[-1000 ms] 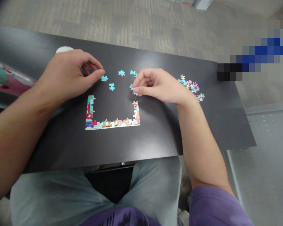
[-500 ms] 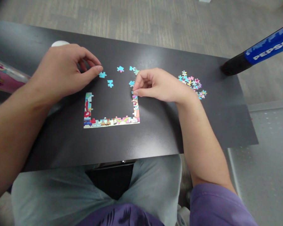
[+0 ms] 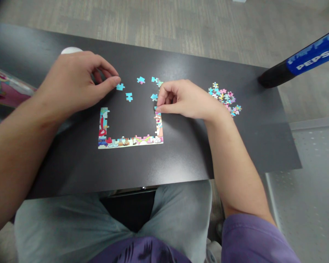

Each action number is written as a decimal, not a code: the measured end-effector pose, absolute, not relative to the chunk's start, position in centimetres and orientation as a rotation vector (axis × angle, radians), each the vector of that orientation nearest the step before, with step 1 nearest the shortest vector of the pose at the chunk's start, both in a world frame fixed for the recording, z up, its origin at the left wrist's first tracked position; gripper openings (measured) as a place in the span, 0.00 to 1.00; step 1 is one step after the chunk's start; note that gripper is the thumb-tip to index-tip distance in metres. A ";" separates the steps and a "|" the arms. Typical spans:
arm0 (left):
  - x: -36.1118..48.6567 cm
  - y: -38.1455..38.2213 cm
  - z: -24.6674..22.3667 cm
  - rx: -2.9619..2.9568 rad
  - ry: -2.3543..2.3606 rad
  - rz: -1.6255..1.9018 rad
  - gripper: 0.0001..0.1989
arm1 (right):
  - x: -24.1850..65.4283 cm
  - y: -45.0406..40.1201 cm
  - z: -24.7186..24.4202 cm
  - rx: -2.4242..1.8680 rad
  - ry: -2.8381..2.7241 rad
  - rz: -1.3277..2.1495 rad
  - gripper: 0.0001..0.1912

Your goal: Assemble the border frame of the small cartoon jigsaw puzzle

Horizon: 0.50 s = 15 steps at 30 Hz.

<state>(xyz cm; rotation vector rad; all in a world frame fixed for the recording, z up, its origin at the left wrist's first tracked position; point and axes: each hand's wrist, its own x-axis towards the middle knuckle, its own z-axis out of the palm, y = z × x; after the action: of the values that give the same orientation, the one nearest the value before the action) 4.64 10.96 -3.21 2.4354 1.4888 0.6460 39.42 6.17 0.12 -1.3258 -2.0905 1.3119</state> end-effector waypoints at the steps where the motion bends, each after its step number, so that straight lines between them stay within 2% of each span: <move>1: 4.7 11.0 -3.3 2.430 1.487 0.648 0.20 | 39.4 6.2 0.0 -1.317 -2.097 1.297 0.25; 8: 4.5 11.6 -4.0 2.387 1.424 0.651 0.23 | 39.4 6.2 0.0 -1.325 -2.054 1.308 0.27; 15: 4.4 11.3 -3.9 2.407 1.406 0.649 0.24 | 40.0 6.5 -0.2 -1.324 -2.104 1.162 0.27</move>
<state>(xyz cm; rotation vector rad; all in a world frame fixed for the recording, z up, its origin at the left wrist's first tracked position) 4.38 11.35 -3.93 2.4075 1.4058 0.6489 39.98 6.46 -0.22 -1.3241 -2.1037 1.1623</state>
